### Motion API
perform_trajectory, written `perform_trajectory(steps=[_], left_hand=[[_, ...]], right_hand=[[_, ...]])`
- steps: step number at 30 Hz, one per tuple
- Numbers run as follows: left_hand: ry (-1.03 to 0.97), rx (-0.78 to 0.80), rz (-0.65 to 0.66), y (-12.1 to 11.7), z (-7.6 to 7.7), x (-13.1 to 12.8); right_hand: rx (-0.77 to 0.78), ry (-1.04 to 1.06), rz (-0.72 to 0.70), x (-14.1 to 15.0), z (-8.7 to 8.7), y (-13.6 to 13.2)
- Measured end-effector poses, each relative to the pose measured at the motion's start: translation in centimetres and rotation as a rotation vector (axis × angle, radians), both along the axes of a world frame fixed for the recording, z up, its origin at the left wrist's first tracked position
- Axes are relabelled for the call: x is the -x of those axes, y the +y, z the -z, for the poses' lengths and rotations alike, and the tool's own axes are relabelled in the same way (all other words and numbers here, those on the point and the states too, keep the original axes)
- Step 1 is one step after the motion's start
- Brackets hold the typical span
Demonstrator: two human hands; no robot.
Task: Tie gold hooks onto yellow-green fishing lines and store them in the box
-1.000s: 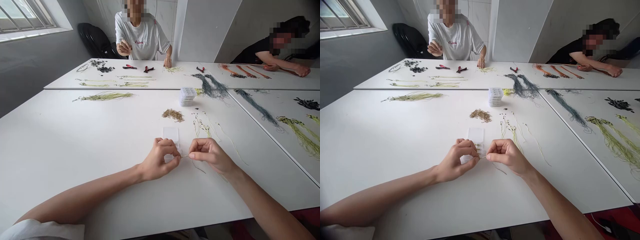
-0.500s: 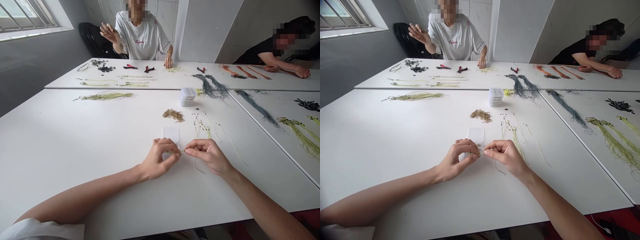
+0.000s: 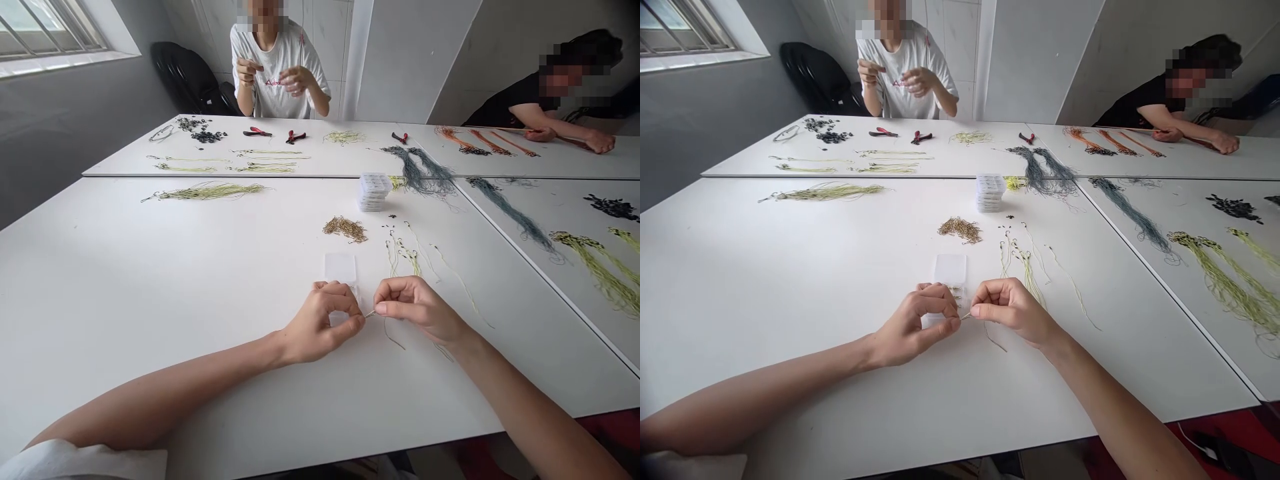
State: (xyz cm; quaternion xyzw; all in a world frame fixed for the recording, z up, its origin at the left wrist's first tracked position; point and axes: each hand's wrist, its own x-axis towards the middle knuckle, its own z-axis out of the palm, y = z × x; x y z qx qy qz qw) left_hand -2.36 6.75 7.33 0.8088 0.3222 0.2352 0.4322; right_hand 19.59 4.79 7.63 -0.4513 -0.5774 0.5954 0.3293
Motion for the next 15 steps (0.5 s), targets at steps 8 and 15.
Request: perform_trajectory(steps=[8,15], left_hand=[[-0.223,0.260,-0.062,-0.13,0.20,-0.03],[-0.357,0.356,0.009,-0.37,-0.08,-0.04]], right_hand=[[0.048,0.065,-0.008,0.22,0.34,-0.03],[0.188,0.249,-0.067,0.39,0.68,0.15]])
